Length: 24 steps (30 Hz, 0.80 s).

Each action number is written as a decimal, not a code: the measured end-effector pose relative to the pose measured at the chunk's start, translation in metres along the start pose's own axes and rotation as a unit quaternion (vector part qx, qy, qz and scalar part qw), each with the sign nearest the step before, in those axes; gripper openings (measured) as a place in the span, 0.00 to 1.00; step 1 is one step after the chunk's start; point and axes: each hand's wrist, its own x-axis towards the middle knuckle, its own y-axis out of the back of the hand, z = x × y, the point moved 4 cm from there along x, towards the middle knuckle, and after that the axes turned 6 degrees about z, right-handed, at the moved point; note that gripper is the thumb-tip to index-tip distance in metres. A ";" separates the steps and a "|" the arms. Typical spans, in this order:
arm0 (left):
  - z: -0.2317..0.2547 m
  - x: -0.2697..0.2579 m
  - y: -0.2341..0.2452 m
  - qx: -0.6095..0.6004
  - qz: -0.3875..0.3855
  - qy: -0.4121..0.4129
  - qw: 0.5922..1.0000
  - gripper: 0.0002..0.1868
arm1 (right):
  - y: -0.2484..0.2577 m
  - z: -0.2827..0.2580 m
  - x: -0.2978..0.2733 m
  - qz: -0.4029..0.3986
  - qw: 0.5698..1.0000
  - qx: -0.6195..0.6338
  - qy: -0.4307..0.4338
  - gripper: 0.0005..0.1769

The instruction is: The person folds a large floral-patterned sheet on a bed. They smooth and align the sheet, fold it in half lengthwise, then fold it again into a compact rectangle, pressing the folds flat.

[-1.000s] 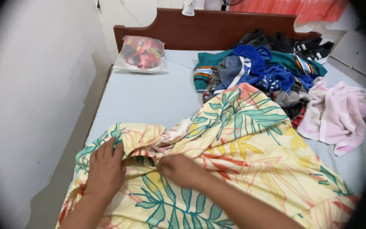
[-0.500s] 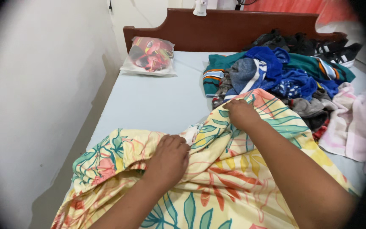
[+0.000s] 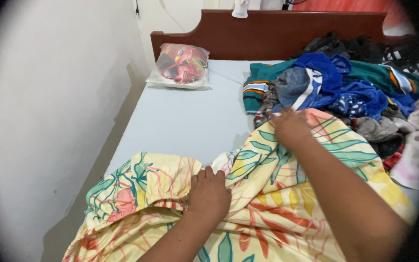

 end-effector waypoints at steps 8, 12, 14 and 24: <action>-0.009 0.018 -0.008 -0.062 -0.045 0.090 0.993 0.20 | -0.031 0.079 0.007 -0.131 0.958 0.131 -0.221 0.44; -0.012 0.027 -0.018 -0.092 -0.027 0.105 0.990 0.15 | -0.043 0.087 0.018 -0.188 0.950 0.170 -0.183 0.43; -0.014 0.028 -0.022 -0.143 0.003 0.106 0.984 0.13 | -0.042 0.087 0.022 -0.148 0.944 0.231 -0.185 0.43; -0.008 0.025 -0.022 -0.113 -0.084 0.145 0.979 0.27 | -0.019 0.076 0.017 -0.171 0.896 0.381 -0.155 0.31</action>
